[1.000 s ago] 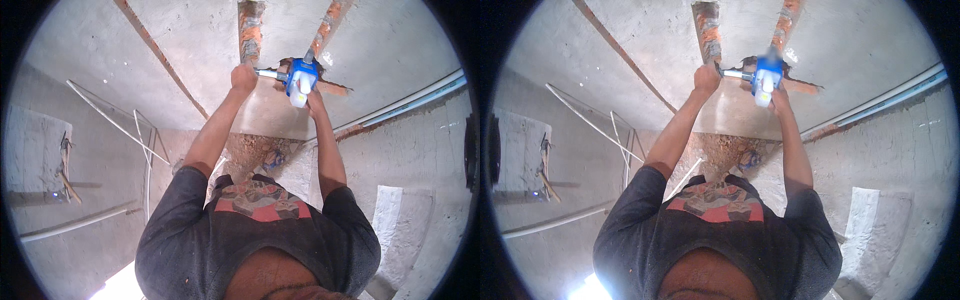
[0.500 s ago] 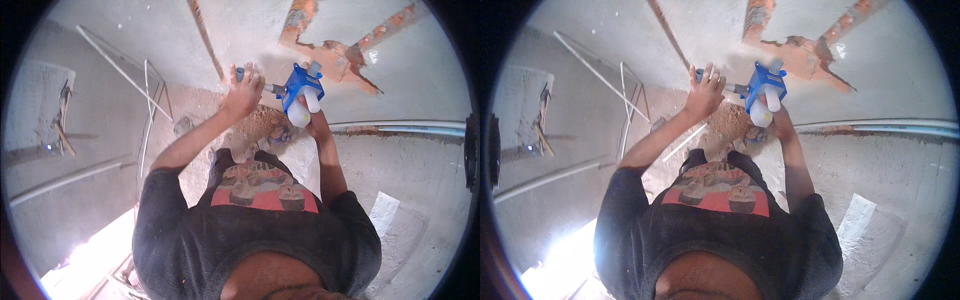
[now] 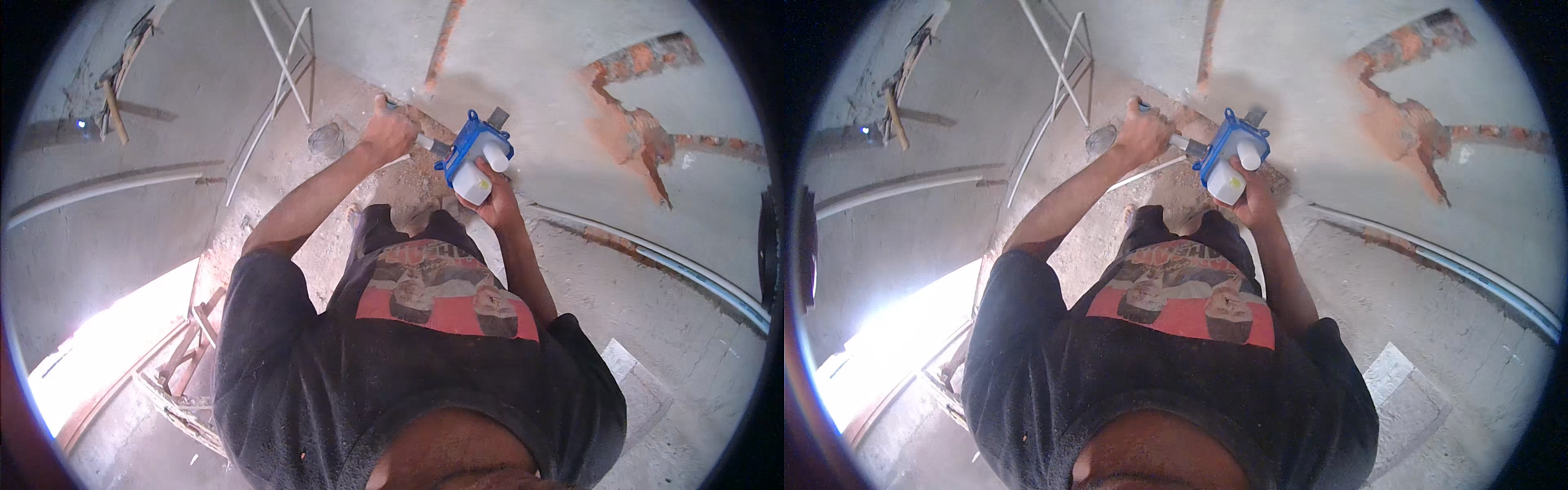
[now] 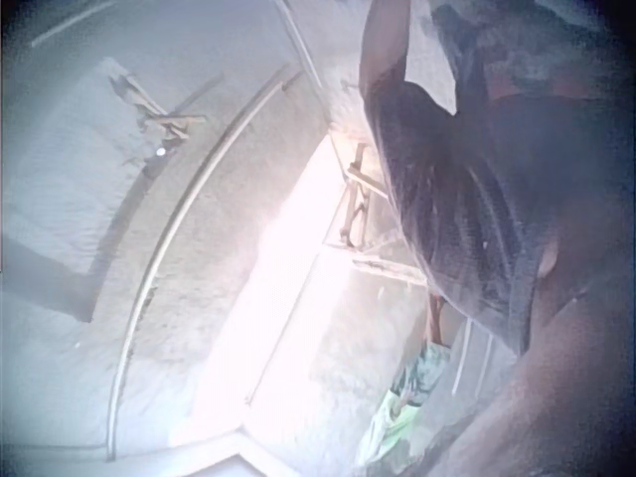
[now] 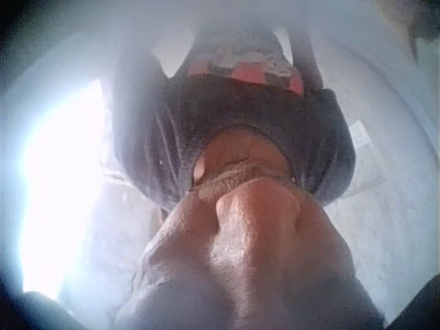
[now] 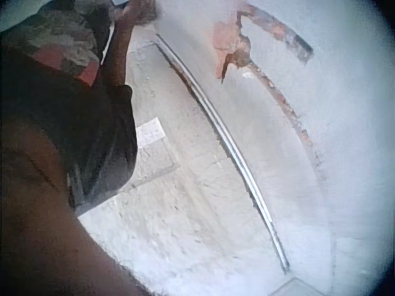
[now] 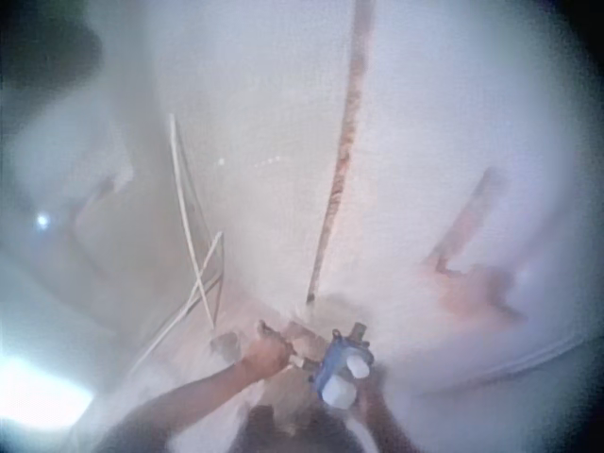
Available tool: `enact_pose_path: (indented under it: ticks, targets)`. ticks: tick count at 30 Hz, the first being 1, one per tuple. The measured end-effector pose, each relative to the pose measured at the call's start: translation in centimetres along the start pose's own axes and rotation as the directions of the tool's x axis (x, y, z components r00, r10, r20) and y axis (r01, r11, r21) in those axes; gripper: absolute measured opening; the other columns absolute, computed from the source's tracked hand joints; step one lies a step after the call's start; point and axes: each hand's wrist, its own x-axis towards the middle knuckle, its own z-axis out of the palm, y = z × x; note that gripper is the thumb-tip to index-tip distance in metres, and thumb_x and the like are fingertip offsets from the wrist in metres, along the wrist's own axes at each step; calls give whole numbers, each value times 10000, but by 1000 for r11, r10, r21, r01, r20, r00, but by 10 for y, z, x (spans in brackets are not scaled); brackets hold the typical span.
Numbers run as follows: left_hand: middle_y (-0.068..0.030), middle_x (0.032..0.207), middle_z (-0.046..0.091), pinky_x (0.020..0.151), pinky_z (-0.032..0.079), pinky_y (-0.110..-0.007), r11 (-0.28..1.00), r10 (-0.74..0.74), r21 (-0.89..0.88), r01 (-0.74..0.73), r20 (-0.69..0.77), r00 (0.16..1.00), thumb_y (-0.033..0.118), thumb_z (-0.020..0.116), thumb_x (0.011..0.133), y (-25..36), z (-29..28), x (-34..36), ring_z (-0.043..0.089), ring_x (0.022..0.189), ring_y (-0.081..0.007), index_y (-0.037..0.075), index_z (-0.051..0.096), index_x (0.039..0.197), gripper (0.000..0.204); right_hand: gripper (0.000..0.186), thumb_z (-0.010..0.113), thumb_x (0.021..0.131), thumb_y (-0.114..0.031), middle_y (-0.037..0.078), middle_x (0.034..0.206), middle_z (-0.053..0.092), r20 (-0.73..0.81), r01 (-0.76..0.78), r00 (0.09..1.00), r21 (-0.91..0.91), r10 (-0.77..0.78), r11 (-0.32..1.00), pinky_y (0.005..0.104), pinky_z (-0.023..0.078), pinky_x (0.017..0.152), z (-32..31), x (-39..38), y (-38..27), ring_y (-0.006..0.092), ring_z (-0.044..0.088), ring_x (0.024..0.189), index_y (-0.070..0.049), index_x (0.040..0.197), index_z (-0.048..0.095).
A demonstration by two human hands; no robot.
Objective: The person connects a white pipe to a blue plumbing fixture, applies paste from a container to a pipe fitting using a spatula, and سپس secures a pipe into a wall channel.
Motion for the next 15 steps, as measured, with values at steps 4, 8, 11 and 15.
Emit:
enact_pose_path:
  ticks: [4, 8, 11, 15]
  targets:
    - [-17, 837, 687, 964, 320, -612, 996, -55, -51, 67, 206, 977, 287, 630, 834, -32, 9, -32, 646, 941, -204, 195, 679, 973, 175, 372, 691, 911, -313, 45, 1074, 659, 22, -69, 997, -20, 70, 997, 418, 585, 664, 39, 8, 27, 202, 679, 932, -171, 1217, 534]
    - [-39, 993, 683, 1009, 266, -667, 984, -159, -76, 164, 74, 985, 395, 597, 881, -40, 44, -71, 595, 1095, -213, 173, 681, 1064, 299, 452, 717, 889, -304, 44, 1133, 638, 84, 35, 996, -162, -22, 986, 390, 578, 772, 40, 37, 57, 199, 661, 990, -153, 1271, 526]
    - [-78, 1073, 684, 1034, 222, -710, 985, -169, -16, 170, 35, 985, 492, 530, 917, -45, 59, -88, 574, 1166, -241, 128, 676, 1122, 443, 485, 729, 879, -275, 41, 1167, 623, -67, 8, 998, -206, -22, 979, 377, 562, 832, 29, 75, 87, 190, 650, 1015, -132, 1295, 524]
    - [-159, 990, 708, 1028, 308, -652, 973, -105, -178, 150, 240, 965, 559, 460, 937, -67, 127, -80, 654, 1041, -315, 55, 675, 1104, 572, 473, 722, 886, -240, 43, 1166, 620, -92, -31, 996, -244, 9, 969, 374, 544, 867, 15, 122, 124, 177, 635, 1035, -79, 1288, 530]
